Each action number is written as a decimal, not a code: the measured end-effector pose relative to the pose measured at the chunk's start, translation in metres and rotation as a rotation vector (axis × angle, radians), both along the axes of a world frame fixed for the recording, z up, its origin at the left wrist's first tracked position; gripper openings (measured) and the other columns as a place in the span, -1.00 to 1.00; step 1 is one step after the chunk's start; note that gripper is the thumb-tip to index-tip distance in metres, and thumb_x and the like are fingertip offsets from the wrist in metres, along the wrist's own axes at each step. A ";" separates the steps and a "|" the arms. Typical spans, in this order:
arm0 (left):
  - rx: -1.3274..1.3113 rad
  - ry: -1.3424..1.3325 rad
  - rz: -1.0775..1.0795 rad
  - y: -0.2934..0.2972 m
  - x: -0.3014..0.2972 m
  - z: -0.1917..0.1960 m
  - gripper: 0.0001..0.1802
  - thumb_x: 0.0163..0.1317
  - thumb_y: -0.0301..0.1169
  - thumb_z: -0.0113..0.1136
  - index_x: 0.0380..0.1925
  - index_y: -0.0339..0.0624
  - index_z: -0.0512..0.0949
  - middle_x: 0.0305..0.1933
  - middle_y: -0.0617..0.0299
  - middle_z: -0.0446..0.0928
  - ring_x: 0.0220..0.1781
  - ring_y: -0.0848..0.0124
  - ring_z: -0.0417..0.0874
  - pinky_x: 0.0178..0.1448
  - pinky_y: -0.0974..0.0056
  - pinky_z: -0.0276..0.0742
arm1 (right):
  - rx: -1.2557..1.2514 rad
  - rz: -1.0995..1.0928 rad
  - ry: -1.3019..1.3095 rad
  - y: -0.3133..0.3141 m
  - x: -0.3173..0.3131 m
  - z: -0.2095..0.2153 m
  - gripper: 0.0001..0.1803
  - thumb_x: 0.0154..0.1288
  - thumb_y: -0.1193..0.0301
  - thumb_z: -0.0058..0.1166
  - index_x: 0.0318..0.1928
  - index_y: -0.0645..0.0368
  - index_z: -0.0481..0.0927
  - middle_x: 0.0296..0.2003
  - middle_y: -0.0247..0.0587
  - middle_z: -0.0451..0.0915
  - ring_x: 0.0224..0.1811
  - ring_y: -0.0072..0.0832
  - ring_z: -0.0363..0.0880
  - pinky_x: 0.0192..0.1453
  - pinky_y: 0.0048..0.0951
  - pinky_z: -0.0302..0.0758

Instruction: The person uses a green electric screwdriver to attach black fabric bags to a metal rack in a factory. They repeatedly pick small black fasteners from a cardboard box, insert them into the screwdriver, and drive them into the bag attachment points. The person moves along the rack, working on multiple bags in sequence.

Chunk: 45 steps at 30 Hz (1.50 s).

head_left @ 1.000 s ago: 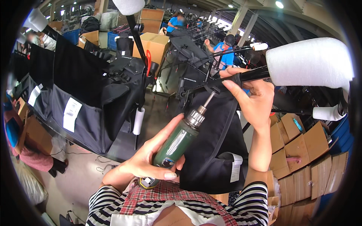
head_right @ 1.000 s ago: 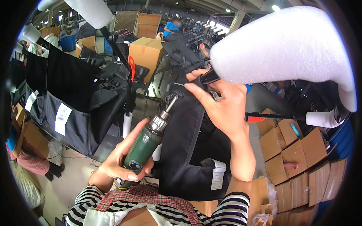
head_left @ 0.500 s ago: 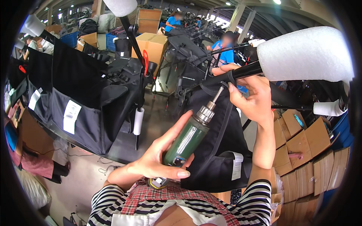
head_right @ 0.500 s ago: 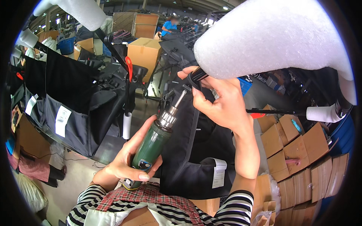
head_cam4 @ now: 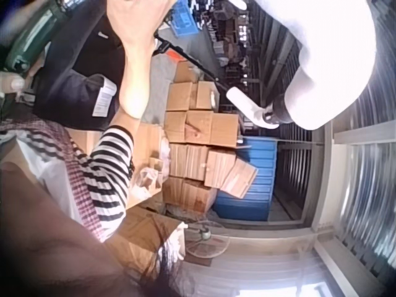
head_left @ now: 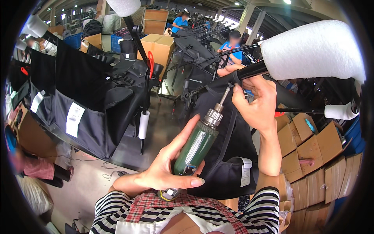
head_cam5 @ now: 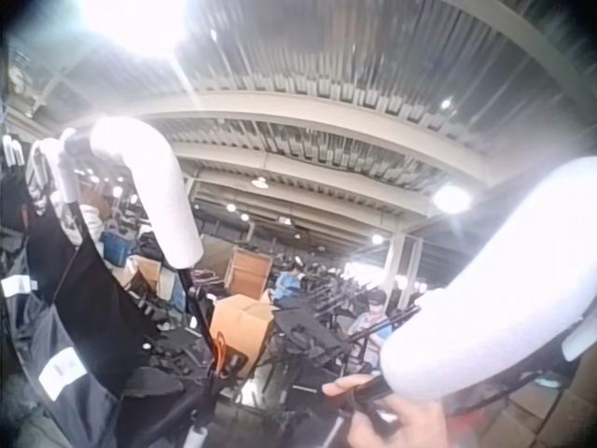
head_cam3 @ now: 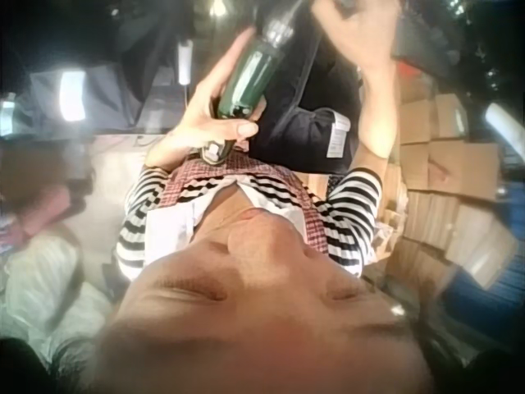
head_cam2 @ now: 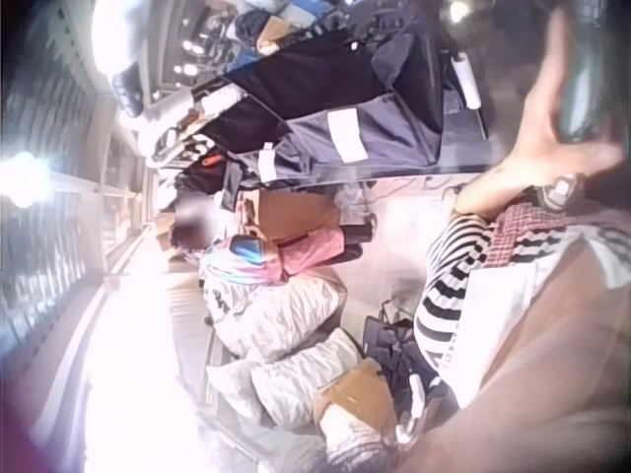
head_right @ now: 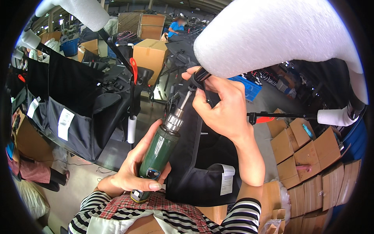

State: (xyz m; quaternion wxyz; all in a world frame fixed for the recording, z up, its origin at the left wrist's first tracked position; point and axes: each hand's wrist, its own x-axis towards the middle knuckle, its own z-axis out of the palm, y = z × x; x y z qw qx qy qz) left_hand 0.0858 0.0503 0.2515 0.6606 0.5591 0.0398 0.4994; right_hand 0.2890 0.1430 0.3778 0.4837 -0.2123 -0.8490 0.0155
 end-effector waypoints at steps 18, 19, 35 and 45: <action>-0.213 -0.272 -0.277 -0.005 0.026 0.002 0.23 0.16 -0.67 0.21 0.58 0.14 -0.45 -0.36 0.05 0.46 -0.54 0.40 0.52 -0.45 0.33 0.49 | 0.086 -0.041 -0.084 0.005 0.011 0.000 -0.61 0.17 0.68 0.09 0.05 0.37 0.61 -0.08 -0.08 0.75 -0.03 -0.28 0.76 0.08 -0.37 0.65; -0.171 -0.241 -0.260 -0.002 0.023 -0.002 0.25 0.14 -0.65 0.24 0.58 0.14 -0.45 -0.37 0.05 0.46 -0.54 0.40 0.52 -0.44 0.33 0.50 | 0.098 -0.041 -0.098 0.005 0.012 0.001 -0.61 0.17 0.68 0.09 0.06 0.37 0.61 -0.07 -0.08 0.75 -0.03 -0.28 0.76 0.08 -0.37 0.65; 0.090 -0.013 -0.262 -0.020 0.011 -0.048 0.25 0.21 -0.31 0.40 0.59 0.08 -0.41 -0.41 0.24 0.50 -0.60 0.59 0.49 -0.48 0.47 0.42 | 0.312 -0.187 0.060 -0.003 0.002 -0.006 -0.78 0.31 0.64 0.19 -0.06 0.50 0.58 -0.21 -0.04 0.74 -0.21 -0.39 0.74 -0.04 -0.37 0.66; 0.115 0.044 -0.135 -0.032 0.001 -0.059 0.23 0.23 -0.29 0.39 0.59 0.12 -0.40 -0.43 0.24 0.51 -0.59 0.58 0.51 -0.47 0.43 0.44 | 0.182 -0.211 0.016 0.001 0.000 -0.003 -0.82 0.47 0.57 0.08 -0.05 0.48 0.58 -0.26 -0.17 0.72 -0.21 -0.61 0.68 -0.11 -0.56 0.55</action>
